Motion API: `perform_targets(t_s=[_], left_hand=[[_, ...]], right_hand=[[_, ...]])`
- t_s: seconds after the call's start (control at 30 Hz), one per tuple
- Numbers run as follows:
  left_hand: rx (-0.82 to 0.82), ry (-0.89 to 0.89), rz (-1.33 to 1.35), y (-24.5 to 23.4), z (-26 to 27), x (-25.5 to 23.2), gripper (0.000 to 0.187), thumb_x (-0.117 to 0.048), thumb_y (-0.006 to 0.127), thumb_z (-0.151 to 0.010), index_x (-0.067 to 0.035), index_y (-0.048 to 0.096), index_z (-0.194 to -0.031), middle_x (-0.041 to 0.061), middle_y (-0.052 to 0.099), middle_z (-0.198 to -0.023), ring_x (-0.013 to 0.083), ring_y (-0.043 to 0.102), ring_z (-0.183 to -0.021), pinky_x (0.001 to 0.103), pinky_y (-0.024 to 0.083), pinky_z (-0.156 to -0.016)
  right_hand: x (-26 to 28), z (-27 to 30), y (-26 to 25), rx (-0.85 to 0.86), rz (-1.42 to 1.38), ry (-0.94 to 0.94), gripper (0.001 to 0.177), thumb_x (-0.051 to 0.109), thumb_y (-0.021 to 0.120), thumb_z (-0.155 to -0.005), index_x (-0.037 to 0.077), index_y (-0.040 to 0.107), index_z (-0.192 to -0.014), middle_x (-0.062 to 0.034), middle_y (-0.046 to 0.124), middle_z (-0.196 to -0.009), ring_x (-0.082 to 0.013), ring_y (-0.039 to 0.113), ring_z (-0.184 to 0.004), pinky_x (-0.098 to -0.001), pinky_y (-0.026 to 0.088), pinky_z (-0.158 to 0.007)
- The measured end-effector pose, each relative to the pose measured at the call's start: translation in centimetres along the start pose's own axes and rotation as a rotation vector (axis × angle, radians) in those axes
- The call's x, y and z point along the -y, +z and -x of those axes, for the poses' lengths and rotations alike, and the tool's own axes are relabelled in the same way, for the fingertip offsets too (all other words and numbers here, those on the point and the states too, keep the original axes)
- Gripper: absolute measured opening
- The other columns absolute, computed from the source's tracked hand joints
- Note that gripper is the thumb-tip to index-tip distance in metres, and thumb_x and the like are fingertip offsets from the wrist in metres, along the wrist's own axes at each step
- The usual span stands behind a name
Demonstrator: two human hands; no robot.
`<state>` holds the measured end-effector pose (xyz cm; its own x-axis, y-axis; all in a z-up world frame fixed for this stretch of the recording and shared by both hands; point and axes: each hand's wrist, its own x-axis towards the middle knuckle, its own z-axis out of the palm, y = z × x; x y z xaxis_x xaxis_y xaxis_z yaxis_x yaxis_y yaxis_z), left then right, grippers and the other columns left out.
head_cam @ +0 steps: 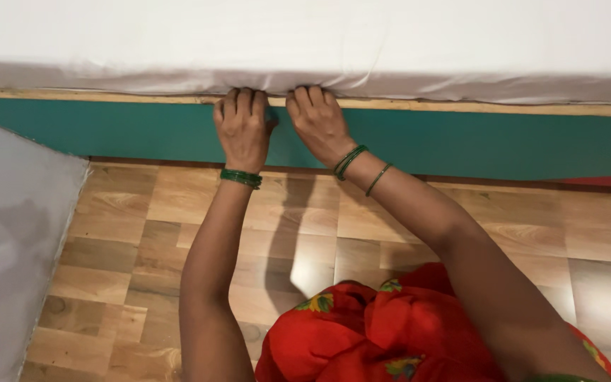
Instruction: The person tucks the edges of a white bedsheet into the side of a bed frame by hand, moving along the length of the bed.
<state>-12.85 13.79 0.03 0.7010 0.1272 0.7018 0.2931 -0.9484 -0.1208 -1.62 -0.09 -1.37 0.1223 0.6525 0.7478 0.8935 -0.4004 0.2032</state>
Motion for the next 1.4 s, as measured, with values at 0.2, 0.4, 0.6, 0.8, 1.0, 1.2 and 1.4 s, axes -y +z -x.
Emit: perform_targets(t_s=[0.2, 0.4, 0.6, 0.8, 1.0, 1.2, 1.4], left_hand=[[0.053, -0.051, -0.079, 0.5, -0.2, -0.6, 0.056, -0.026, 0.091, -0.064, -0.012, 0.068, -0.113, 0.010, 0.060, -0.115, 0.0317, 0.059, -0.110, 0.048, 0.043, -0.080], [0.158, -0.116, -0.119, 1.6, -1.1, -0.5, 0.038, -0.024, 0.090, -0.070, -0.015, 0.068, -0.100, 0.009, 0.058, -0.109, 0.0309, 0.058, -0.104, 0.049, 0.046, -0.078], [0.143, -0.128, -0.040, 0.8, -1.3, -1.0, 0.046, -0.025, 0.091, -0.063, -0.014, 0.070, -0.103, 0.010, 0.059, -0.110, 0.0327, 0.059, -0.107, 0.049, 0.049, -0.080], [0.144, -0.152, -0.051, 0.7, -0.8, -1.6, 0.056, -0.024, 0.092, -0.065, -0.007, 0.069, -0.113, 0.013, 0.060, -0.118, 0.0345, 0.059, -0.115, 0.049, 0.049, -0.083], [-0.018, -0.081, 0.014, 0.4, 0.2, -5.2, 0.062, -0.015, 0.089, -0.077, -0.004, 0.063, -0.132, 0.013, 0.059, -0.132, 0.0312, 0.057, -0.126, 0.047, 0.047, -0.096], [-0.023, 0.003, 0.059, 1.2, -1.6, -9.4, 0.044, -0.018, 0.071, -0.075, -0.008, 0.066, -0.118, 0.010, 0.062, -0.118, 0.0327, 0.057, -0.114, 0.047, 0.046, -0.091], [0.007, -0.016, -0.021, 2.1, -2.2, -9.3, 0.021, -0.017, 0.076, -0.084, -0.014, 0.068, -0.104, 0.007, 0.059, -0.106, 0.0290, 0.058, -0.102, 0.045, 0.046, -0.088]], right_hand=[[-0.2, 0.9, -0.2, 0.006, -0.040, 0.005, 0.040, 0.011, 0.063, -0.090, -0.003, 0.068, -0.127, -0.0122, 0.064, -0.114, -0.0252, 0.058, -0.102, -0.0363, 0.050, -0.090], [-1.4, 2.8, -2.2, 0.037, -0.117, -0.008, 0.045, 0.011, 0.066, -0.088, 0.001, 0.064, -0.132, -0.0117, 0.064, -0.134, -0.0249, 0.059, -0.122, -0.0397, 0.044, -0.108], [-3.3, 4.4, -4.2, 0.053, -0.122, 0.085, 0.064, 0.019, 0.080, -0.073, 0.001, 0.063, -0.132, -0.0126, 0.065, -0.128, -0.0279, 0.060, -0.118, -0.0448, 0.046, -0.106], [-3.1, 3.1, -2.8, 0.114, 0.034, 0.073, 0.047, 0.010, 0.080, -0.082, 0.001, 0.064, -0.126, -0.0118, 0.062, -0.112, -0.0246, 0.063, -0.100, -0.0337, 0.057, -0.090], [-4.4, 2.4, -3.5, 0.157, -0.334, 0.161, 0.041, 0.016, 0.082, -0.073, 0.005, 0.065, -0.109, -0.0121, 0.063, -0.103, -0.0290, 0.064, -0.093, -0.0405, 0.057, -0.077], [-5.7, 3.9, -3.9, 0.115, -0.516, 0.178, 0.046, 0.014, 0.083, -0.076, 0.006, 0.065, -0.117, -0.0092, 0.065, -0.116, -0.0302, 0.064, -0.106, -0.0406, 0.055, -0.088], [-7.4, 6.0, -4.2, 0.082, -0.403, -0.046, 0.056, 0.016, 0.079, -0.074, 0.006, 0.063, -0.126, -0.0105, 0.064, -0.135, -0.0290, 0.062, -0.120, -0.0432, 0.049, -0.102]])
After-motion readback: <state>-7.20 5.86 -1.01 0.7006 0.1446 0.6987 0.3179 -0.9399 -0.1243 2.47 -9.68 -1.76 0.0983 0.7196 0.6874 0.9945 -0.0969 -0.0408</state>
